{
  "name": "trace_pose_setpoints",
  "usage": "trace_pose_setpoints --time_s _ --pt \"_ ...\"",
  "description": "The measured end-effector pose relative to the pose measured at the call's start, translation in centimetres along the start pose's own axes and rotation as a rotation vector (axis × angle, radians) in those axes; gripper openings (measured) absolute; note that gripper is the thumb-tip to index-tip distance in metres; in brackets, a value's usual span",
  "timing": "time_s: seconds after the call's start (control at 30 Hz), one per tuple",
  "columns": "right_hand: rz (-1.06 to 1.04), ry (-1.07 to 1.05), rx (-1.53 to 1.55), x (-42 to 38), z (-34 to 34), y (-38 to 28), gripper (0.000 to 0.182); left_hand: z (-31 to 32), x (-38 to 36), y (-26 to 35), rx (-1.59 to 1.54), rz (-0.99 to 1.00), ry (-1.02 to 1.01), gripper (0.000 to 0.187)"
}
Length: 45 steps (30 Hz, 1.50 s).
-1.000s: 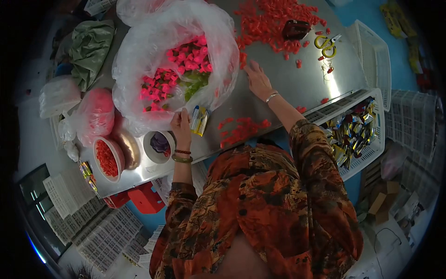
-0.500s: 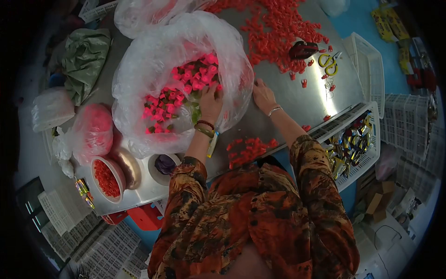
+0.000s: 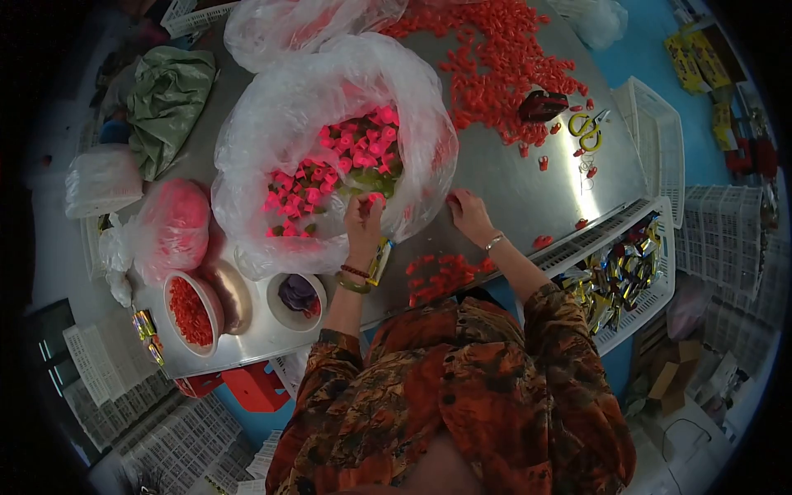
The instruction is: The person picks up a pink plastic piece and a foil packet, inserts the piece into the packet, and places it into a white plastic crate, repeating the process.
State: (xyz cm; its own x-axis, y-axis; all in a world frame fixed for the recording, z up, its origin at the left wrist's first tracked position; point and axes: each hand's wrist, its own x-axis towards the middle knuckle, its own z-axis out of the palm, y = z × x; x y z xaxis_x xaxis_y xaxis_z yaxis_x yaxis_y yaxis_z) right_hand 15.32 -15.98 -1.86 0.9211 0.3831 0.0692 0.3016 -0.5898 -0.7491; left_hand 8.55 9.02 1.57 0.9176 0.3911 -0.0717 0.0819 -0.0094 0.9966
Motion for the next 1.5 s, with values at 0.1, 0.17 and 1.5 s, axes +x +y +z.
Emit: trace_pose_setpoints --time_s 0.1,0.17,1.5 --pt "0.075 -0.050 0.140 -1.9 -1.1 -2.4 0.021 -0.7 -3.4 1.0 -0.122 -0.010 -0.035 0.015" --pt "0.142 -0.100 0.248 -2.4 -2.5 -4.8 0.019 -0.5 -4.8 1.6 -0.167 0.035 -0.044 0.019" --pt "0.005 -0.292 0.517 -6.5 -8.4 -15.2 0.014 2.8 -12.8 9.1 -0.115 -0.136 -0.146 0.037"
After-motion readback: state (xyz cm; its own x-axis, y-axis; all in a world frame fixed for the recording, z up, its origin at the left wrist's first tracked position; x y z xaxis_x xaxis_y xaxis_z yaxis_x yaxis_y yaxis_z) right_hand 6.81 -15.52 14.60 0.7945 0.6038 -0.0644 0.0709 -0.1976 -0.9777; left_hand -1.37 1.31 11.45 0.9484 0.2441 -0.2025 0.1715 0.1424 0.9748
